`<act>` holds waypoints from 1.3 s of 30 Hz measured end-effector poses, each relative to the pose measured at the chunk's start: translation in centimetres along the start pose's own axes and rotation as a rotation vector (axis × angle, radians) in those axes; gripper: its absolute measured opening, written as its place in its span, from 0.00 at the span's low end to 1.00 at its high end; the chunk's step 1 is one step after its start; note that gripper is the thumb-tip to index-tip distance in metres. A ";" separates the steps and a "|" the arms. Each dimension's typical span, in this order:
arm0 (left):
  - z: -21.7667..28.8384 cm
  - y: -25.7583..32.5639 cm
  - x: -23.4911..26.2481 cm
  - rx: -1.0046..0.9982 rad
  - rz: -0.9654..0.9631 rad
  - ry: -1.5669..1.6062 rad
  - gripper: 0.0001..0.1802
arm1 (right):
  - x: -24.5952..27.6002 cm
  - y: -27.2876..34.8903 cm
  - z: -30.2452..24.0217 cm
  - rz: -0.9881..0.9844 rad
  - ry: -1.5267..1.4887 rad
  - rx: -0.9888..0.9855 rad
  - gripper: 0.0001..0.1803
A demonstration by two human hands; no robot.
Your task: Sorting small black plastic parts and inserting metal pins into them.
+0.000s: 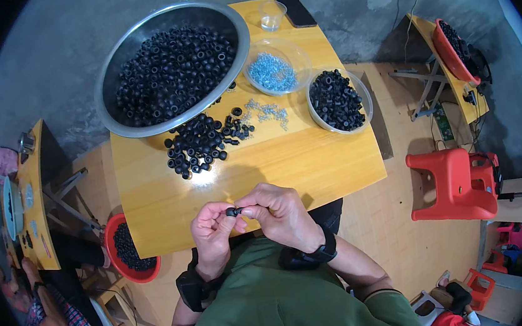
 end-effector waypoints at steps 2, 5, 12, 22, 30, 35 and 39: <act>0.0 0.0 -0.2 0.001 0.001 0.001 0.04 | 0.0 0.1 -0.1 0.014 0.060 0.058 0.09; -0.1 0.1 -0.2 0.005 0.002 -0.010 0.04 | 0.0 0.0 -0.4 0.015 0.137 0.106 0.10; 0.2 0.1 -0.3 -0.012 0.010 -0.047 0.04 | -0.1 0.5 -1.2 0.101 0.268 0.155 0.08; 0.0 0.1 -0.6 0.008 0.002 -0.024 0.04 | 0.2 0.6 -0.8 0.095 0.212 0.158 0.09; 0.3 0.3 -0.8 -0.028 0.016 -0.071 0.04 | 0.2 0.8 -1.0 0.087 0.256 0.160 0.10; 0.0 0.3 -0.9 -0.056 0.011 -0.059 0.04 | 0.3 0.8 -1.0 0.097 0.236 0.165 0.09; 0.1 0.4 -1.0 -0.067 -0.003 -0.091 0.05 | 0.5 1.0 -0.4 0.148 0.158 0.097 0.08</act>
Point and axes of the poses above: each hand's wrist, its own y-axis away from the middle knuckle, its own x-axis out of the back of the hand, z = x × y, the point moved 6 cm from there along -y, towards the middle knuckle, and after that the axes turned 4 degrees about x, right-handed, at the moved point
